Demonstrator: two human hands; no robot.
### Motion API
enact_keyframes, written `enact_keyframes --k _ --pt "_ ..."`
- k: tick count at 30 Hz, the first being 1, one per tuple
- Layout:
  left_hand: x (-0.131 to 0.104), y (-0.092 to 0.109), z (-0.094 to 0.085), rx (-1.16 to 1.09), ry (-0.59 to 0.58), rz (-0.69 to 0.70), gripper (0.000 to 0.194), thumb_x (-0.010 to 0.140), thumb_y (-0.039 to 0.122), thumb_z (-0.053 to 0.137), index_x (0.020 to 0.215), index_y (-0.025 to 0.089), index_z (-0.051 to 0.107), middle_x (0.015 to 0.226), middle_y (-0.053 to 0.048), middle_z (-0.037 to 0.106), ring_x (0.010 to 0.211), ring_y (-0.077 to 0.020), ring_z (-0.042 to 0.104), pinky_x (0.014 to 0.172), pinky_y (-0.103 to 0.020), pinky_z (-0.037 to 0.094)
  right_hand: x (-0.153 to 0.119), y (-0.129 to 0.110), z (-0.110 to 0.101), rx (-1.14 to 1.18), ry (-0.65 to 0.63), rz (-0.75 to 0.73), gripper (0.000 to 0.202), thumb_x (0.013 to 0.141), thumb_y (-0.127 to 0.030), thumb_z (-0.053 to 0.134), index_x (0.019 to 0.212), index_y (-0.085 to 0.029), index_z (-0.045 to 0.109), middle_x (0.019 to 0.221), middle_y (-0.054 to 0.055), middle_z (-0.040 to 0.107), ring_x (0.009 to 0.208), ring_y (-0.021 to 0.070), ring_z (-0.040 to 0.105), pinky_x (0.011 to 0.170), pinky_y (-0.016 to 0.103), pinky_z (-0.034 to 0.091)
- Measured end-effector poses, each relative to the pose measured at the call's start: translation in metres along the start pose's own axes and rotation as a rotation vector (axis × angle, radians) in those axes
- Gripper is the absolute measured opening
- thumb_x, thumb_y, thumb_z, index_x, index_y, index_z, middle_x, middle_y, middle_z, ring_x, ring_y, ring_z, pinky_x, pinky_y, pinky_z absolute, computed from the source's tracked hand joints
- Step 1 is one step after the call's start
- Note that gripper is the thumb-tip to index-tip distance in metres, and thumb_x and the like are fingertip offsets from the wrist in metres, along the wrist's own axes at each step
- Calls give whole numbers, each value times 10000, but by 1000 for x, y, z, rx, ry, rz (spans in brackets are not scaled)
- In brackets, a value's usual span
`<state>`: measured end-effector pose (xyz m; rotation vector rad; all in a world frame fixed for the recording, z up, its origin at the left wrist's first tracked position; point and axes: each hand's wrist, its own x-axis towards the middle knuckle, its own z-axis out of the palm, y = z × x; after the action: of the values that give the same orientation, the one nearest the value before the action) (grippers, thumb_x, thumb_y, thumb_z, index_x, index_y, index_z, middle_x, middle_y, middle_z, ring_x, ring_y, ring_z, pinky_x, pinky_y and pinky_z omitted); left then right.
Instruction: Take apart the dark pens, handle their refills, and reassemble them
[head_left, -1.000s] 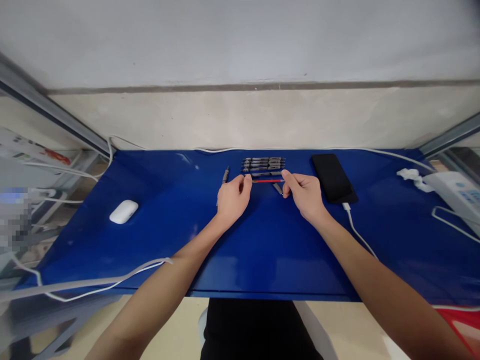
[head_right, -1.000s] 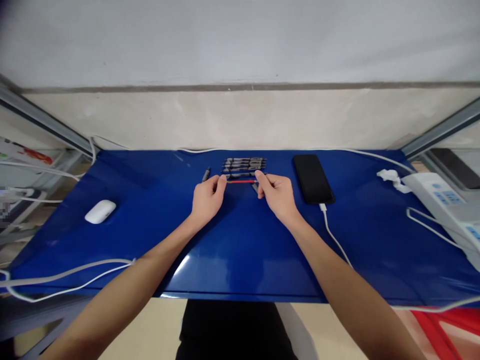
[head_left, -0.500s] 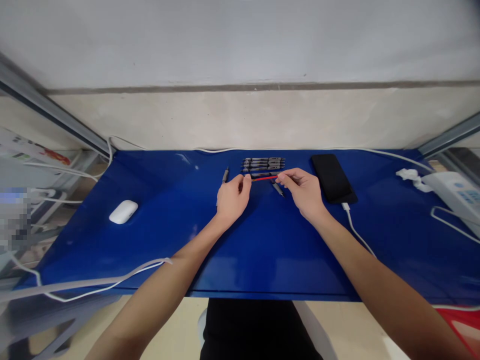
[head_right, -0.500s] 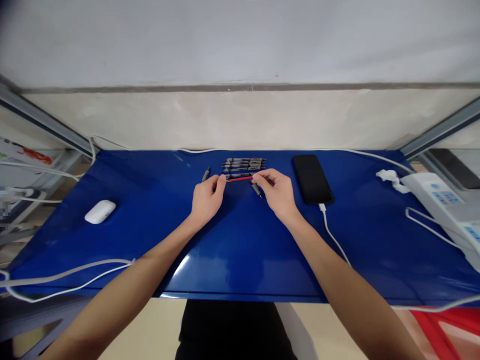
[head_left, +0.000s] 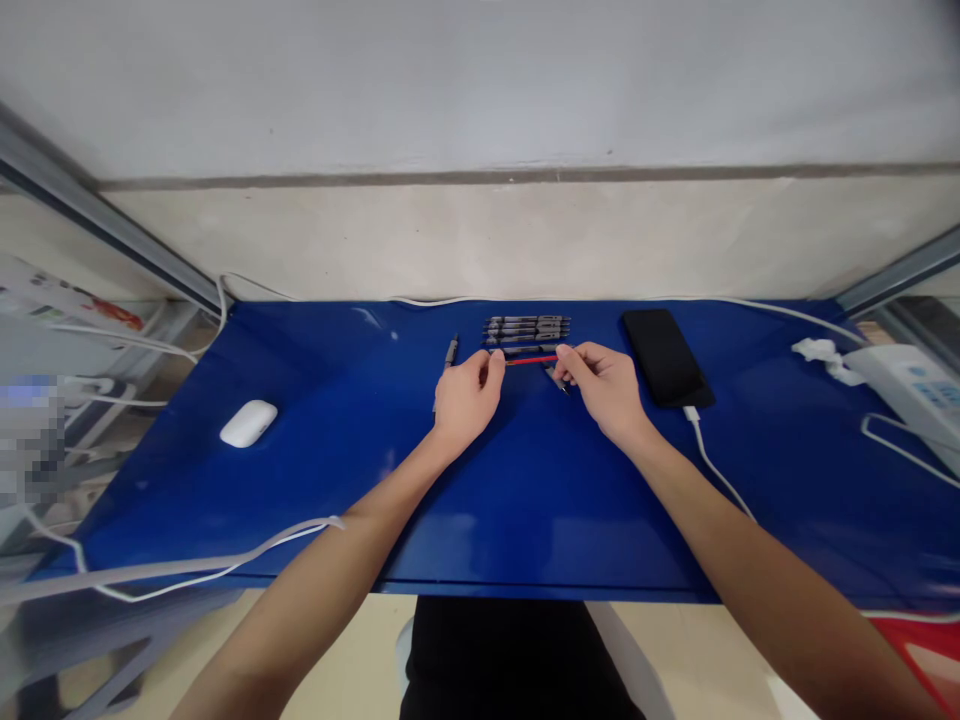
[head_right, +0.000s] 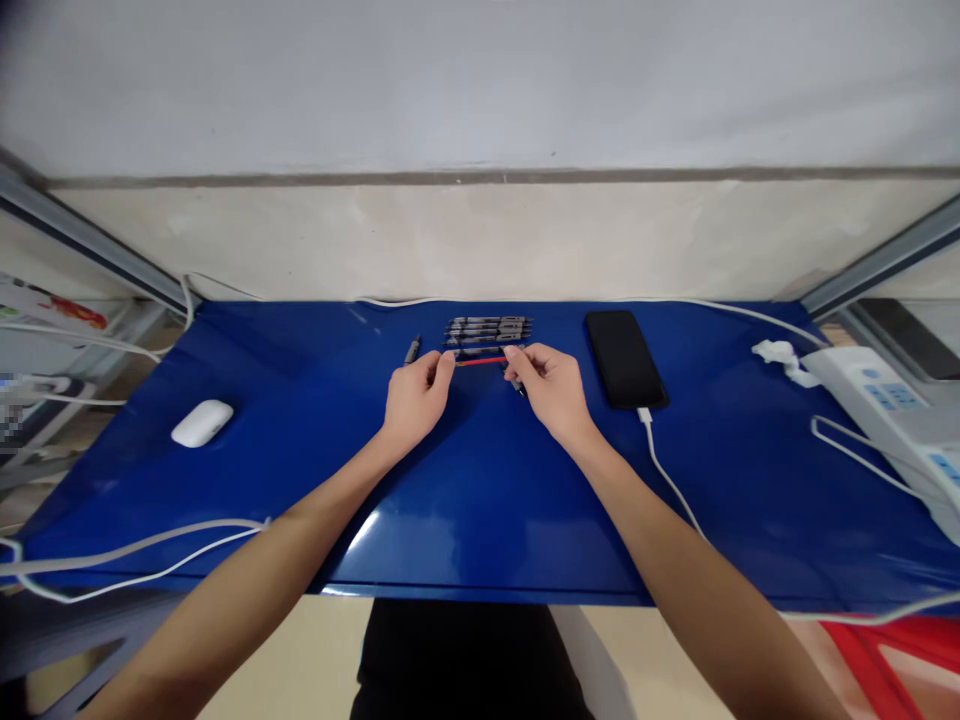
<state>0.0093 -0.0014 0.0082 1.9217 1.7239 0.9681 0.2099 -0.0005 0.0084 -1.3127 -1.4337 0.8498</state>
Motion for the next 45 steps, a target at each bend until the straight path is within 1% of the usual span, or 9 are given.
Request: enact_keyframes --k 4,7,10,14,21,24,29,33,45 --pt "-1 0 1 84 -42 27 440 1029 458 412 670 210 473 547 11 507 509 -139 457 557 -290 223 1 -1 0 -8 11 -1 317 925 -463 662 749 -204 703 676 16 682 568 130 548 576 292 430" --pt "-4 0 3 168 -100 105 446 1031 466 403 684 209 513 562 -8 555 524 -158 504 553 -291 216 0 -2 2 -33 -65 0 319 913 -476 668 747 -207 709 671 10 676 547 130 530 563 298 418" --pt "-6 0 4 225 -124 182 464 1044 458 374 701 205 556 606 -30 610 548 -171 540 552 -295 205 -4 -3 4 -91 -178 -68 306 917 -478 660 759 -224 727 765 26 722 668 169 608 652 320 461" --pt "-6 1 3 233 -140 191 486 1053 458 351 718 201 593 633 -42 638 566 -173 557 553 -296 204 -6 -4 5 -189 -197 -171 303 938 -464 637 749 -243 722 807 35 741 787 210 642 744 350 481" --pt "-9 3 3 166 -159 206 582 953 693 443 666 201 561 604 -21 623 574 -164 556 559 -271 255 -7 -4 5 -192 -228 -227 401 1004 -475 528 716 -231 663 740 31 694 759 204 618 739 350 468" --pt "-10 3 3 159 -163 201 619 929 732 448 628 198 538 578 -19 603 562 -159 544 552 -270 260 -9 -4 5 -199 -228 -251 432 1018 -480 503 699 -229 654 711 28 677 732 196 610 727 347 468" --pt "-10 1 4 152 -137 196 611 951 699 437 620 197 545 578 -26 607 555 -157 538 549 -276 260 -9 -4 6 -201 -197 -196 524 1036 -548 409 727 -227 685 778 53 713 774 213 668 759 366 502" --pt "-9 0 5 156 -105 193 583 995 631 410 639 196 568 593 -27 621 548 -151 531 552 -279 248 -6 -1 4 -216 -159 -172 481 1022 -551 453 766 -232 706 830 59 748 837 229 704 807 376 517" --pt "-8 0 5 137 -81 170 578 1012 593 397 622 195 546 566 -25 587 533 -146 507 544 -285 230 -4 1 3 -139 -135 -61 623 1017 -651 347 825 -215 749 897 94 777 844 227 704 816 374 535"
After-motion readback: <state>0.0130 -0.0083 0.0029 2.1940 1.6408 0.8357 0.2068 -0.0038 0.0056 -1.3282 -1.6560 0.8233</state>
